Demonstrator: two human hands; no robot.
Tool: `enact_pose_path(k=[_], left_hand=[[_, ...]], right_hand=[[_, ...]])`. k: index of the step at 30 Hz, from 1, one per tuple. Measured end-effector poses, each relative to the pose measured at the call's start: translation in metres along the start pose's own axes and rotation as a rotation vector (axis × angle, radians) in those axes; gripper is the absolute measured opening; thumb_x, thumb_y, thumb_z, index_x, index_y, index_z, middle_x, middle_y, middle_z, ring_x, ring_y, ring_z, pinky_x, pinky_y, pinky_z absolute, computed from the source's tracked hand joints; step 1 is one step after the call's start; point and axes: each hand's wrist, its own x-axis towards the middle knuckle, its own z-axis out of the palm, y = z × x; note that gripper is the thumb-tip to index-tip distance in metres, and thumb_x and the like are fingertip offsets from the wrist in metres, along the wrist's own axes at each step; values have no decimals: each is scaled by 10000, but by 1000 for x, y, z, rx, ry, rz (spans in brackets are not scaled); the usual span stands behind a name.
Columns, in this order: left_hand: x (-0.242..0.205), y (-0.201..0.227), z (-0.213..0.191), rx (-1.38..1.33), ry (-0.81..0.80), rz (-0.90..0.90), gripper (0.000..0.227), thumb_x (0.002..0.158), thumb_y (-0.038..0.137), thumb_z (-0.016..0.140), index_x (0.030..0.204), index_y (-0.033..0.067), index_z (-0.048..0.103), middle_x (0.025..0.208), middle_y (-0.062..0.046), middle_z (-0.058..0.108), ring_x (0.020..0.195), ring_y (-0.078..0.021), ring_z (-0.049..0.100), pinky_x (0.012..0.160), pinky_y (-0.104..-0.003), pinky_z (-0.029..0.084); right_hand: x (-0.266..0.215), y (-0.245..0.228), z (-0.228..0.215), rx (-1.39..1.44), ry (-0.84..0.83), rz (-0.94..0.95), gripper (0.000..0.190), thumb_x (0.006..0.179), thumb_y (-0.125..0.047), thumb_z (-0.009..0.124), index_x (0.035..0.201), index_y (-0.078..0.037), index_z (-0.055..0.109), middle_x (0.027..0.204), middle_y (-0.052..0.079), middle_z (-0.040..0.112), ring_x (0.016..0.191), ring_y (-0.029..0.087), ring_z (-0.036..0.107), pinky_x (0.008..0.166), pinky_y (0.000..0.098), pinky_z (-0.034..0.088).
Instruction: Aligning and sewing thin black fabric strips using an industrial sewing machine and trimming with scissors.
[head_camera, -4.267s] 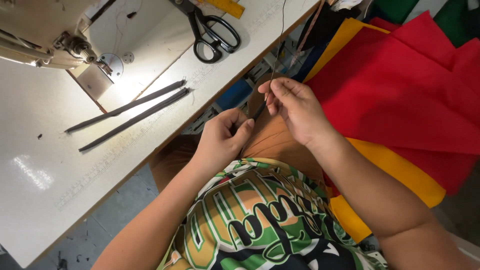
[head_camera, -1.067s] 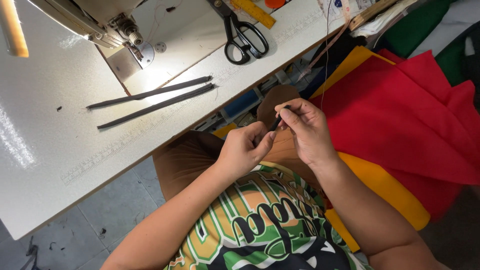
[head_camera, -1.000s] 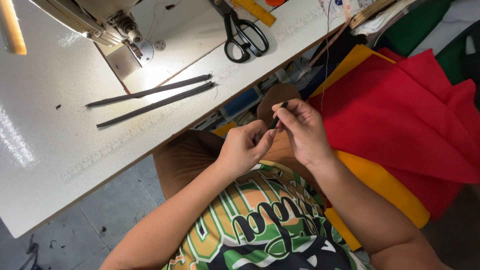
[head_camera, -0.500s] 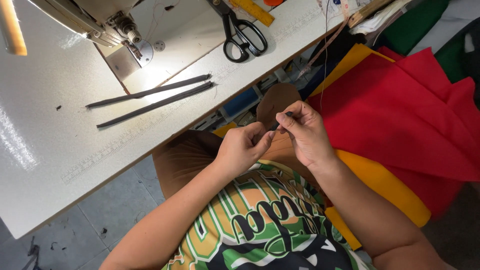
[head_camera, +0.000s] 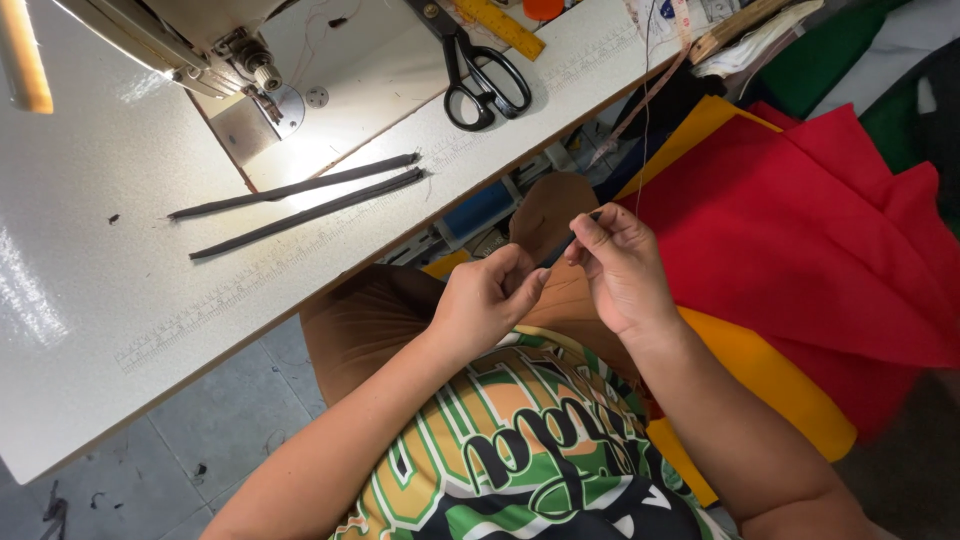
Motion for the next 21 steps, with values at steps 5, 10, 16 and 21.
enact_pose_path(k=[5, 10, 16, 21], left_hand=[[0, -7, 3, -22, -2, 11, 151, 993, 241, 722, 942, 99, 713, 532, -53, 584, 498, -253, 606, 493, -331, 474], [0, -10, 6, -28, -6, 36, 143, 979, 220, 734, 926, 91, 701, 531, -66, 568, 495, -282, 613, 479, -341, 466], [1, -14, 5, -40, -2, 34, 145, 974, 220, 740, 904, 98, 706, 533, -51, 572, 487, -262, 610, 477, -328, 457], [1, -12, 1, -35, 7, 14, 155, 970, 233, 741, 899, 99, 710, 536, -45, 592, 490, -251, 619, 474, -320, 458]], right_hand=[[-2, -16, 6, -4, -45, 32, 121, 993, -74, 793, 1067, 2, 734, 901, 115, 726, 771, 173, 728, 700, 266, 598], [4, -2, -8, -38, -61, -21, 99, 980, -57, 823, 1000, -39, 728, 894, 77, 716, 807, 159, 730, 728, 256, 582], [6, -12, 3, -64, -107, -39, 66, 1004, -64, 791, 1018, -30, 736, 909, 115, 738, 824, 164, 727, 727, 248, 567], [9, -11, -2, -105, -109, -33, 58, 977, -46, 802, 1028, -23, 782, 938, 129, 782, 845, 162, 746, 733, 232, 577]])
